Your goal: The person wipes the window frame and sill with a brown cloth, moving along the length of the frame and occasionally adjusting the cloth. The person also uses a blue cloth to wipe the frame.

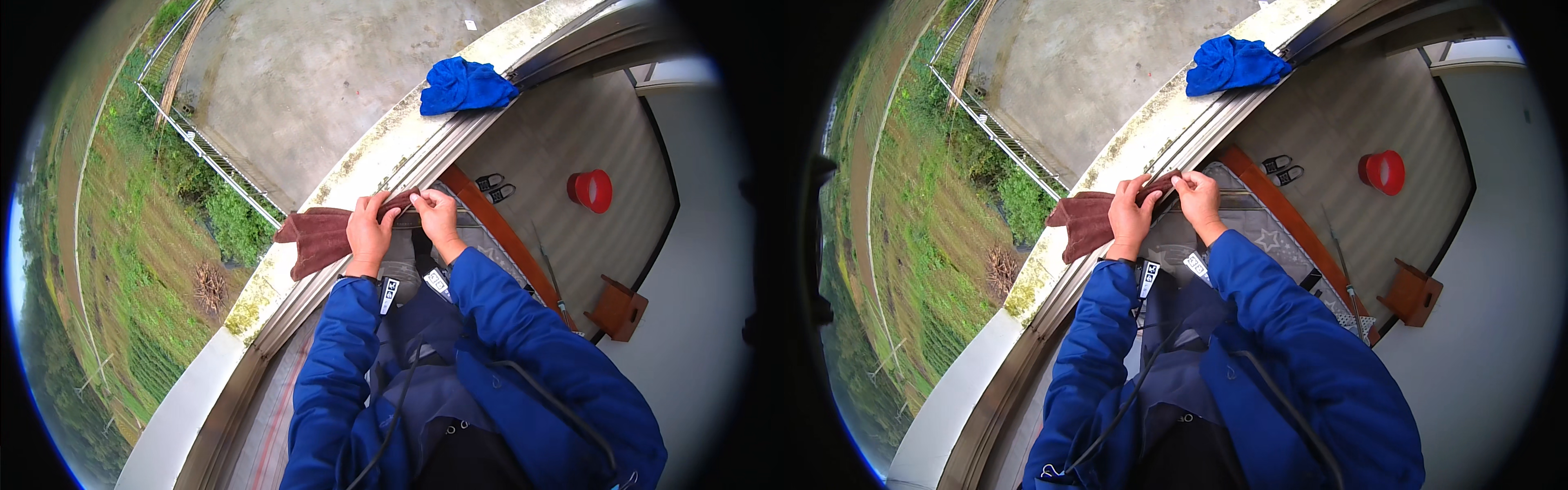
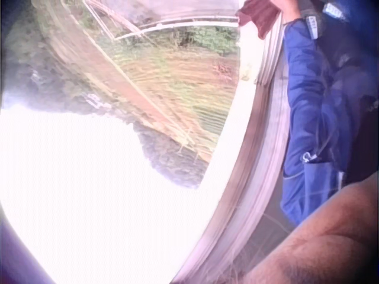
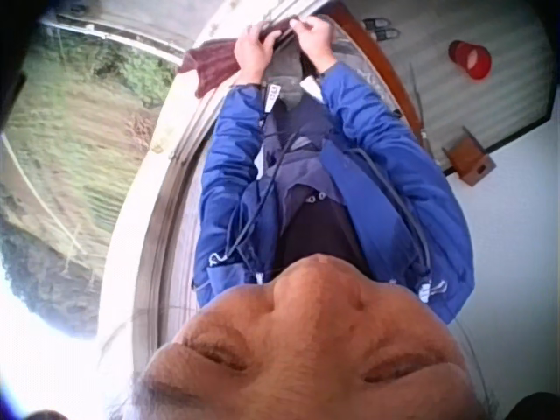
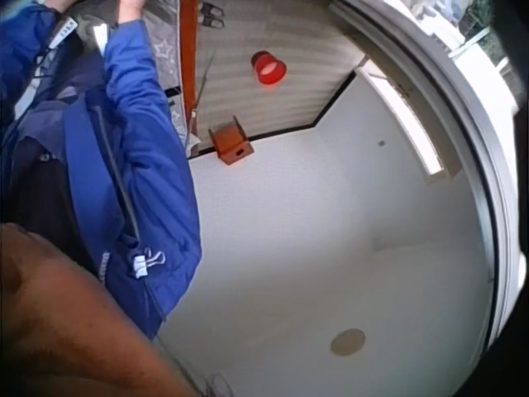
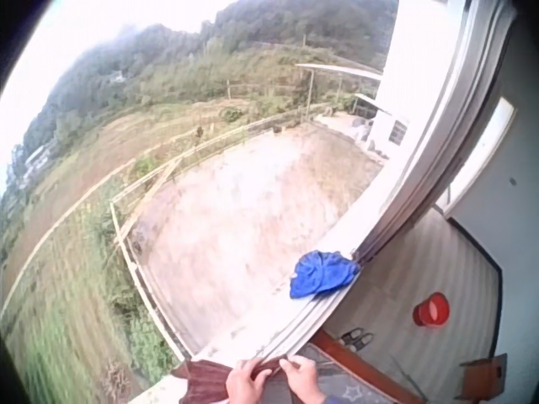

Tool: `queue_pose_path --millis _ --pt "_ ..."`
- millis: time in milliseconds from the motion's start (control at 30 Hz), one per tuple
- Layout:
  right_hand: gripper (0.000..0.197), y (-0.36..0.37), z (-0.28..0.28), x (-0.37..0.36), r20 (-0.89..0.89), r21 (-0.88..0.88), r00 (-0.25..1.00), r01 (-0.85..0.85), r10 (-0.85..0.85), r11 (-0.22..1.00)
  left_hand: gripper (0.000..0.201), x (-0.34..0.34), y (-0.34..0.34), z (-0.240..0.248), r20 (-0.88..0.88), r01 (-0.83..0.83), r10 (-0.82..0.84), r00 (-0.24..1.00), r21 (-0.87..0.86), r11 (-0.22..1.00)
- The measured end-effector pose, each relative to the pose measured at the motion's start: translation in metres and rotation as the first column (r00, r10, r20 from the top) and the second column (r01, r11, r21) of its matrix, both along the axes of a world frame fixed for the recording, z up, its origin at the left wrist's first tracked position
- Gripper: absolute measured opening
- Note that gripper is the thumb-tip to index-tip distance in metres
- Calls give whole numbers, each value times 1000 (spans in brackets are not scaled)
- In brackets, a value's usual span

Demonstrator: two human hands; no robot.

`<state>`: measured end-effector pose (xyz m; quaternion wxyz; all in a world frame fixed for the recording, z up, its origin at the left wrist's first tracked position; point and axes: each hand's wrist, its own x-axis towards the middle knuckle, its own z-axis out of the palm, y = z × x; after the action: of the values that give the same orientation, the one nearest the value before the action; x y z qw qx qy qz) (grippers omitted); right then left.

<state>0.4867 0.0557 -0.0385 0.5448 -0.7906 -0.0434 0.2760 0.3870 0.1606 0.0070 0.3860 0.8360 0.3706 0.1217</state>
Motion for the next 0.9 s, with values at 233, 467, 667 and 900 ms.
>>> queue_pose_path --millis 233,467,667,900 --pt "19 9 1 72 424 -337 894 5 147 942 18 76 -2 -26 72 85 -91 993 82 993" --pt "13 -5 8 107 607 -232 733 -207 307 951 17 95 -4 -38 25 149 -156 988 177 973" --pt "11 -7 2 118 523 -205 791 -245 318 948 12 108 -5 -42 68 205 -210 975 81 975" --pt "8 -7 2 122 453 -120 864 -186 220 975 8 126 -1 -43 -33 146 -147 989 -22 989"
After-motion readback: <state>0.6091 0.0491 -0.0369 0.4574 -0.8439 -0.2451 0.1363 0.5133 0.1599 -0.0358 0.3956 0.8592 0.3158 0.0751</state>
